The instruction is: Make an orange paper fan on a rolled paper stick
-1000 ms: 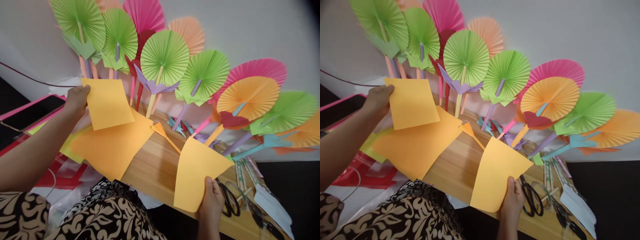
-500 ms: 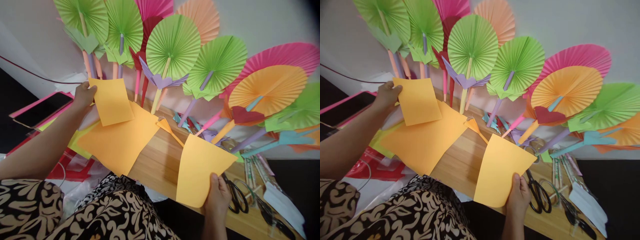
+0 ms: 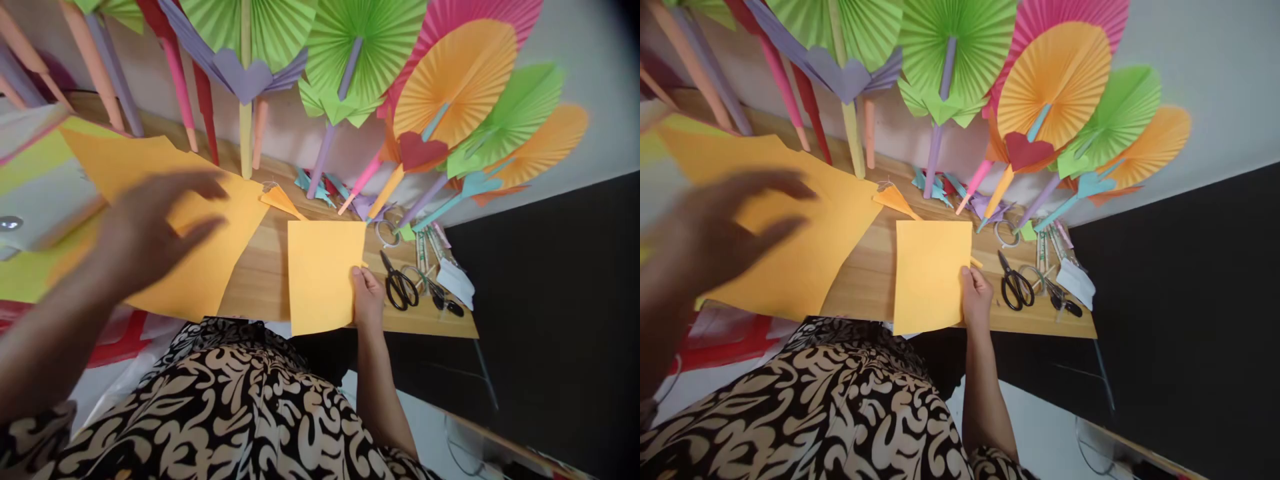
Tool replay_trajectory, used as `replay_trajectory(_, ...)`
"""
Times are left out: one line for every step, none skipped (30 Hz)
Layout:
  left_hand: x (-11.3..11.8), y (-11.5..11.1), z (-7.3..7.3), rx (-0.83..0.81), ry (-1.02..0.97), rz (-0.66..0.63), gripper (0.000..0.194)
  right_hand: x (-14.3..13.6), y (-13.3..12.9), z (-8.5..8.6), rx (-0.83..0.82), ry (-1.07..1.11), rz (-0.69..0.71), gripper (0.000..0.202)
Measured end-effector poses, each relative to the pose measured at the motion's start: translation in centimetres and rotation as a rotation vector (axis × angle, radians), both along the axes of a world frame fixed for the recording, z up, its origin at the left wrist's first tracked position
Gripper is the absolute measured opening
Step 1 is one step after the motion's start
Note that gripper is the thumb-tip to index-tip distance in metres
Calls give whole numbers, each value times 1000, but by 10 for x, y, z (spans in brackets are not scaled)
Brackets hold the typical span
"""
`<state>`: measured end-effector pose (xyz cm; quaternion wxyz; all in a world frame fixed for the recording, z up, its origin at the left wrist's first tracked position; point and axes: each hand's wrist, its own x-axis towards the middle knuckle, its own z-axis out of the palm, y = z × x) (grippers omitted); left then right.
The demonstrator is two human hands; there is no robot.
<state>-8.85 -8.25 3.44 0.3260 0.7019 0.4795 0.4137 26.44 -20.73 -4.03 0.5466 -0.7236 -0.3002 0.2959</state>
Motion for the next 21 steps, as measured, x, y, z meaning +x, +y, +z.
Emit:
replay_trajectory(16,-15,-4,155,131,-255,42,-6,0,0,-14,21,18,40)
replay_trajectory(31,-28,-9,209,183,-483,49,-13,0,1,-23,46,39,40)
replay_trajectory(42,-40,-16,213,217,-654,60,-19,0,0,-26,72,64,41)
replay_trajectory(51,-50,-23,209,242,-756,71,-24,-1,0,-23,94,90,42)
replay_trajectory(57,-59,-31,223,257,-816,78,-29,-1,-1,-16,107,114,43)
replay_trajectory(61,-66,-38,240,287,-864,80,-33,-1,-2,-8,108,134,44)
replay_trajectory(62,-71,-45,245,332,-883,77,-37,-1,-3,-3,98,149,45)
replay_trajectory(62,-74,-51,252,375,-880,72,-39,-1,-3,-5,84,163,46)
replay_trajectory(62,-75,-56,259,412,-863,65,-40,-1,-3,-14,70,182,46)
replay_trajectory(61,-76,-61,270,437,-837,57,-41,-2,-2,-28,56,207,46)
replay_trajectory(60,-75,-65,290,444,-809,50,-41,-2,-1,-42,32,235,46)
replay_trajectory(58,-74,-69,321,435,-783,45,-40,-4,1,-54,-18,262,45)
replay_trajectory(57,-73,-72,357,417,-761,41,-38,-6,4,-59,-105,277,45)
replay_trajectory(56,-73,-74,397,391,-747,38,-36,-9,6,-56,-225,279,44)
replay_trajectory(55,-72,-77,434,364,-734,35,-33,-13,10,-43,-361,272,42)
replay_trajectory(54,-72,-78,462,341,-721,34,-29,-17,13,-22,-495,267,40)
replay_trajectory(53,-72,-79,482,320,-708,34,-26,-23,17,4,-609,280,38)
replay_trajectory(52,-72,-79,492,300,-697,34,-23,-29,20,28,-694,320,37)
replay_trajectory(51,-72,-79,496,282,-686,34,-20,-35,22,51,-750,384,37)
replay_trajectory(51,-71,-79,494,267,-676,34,-17,-42,24,69,-782,469,40)
replay_trajectory(50,-71,-78,488,256,-667,35,-15,-48,25,79,-796,563,43)
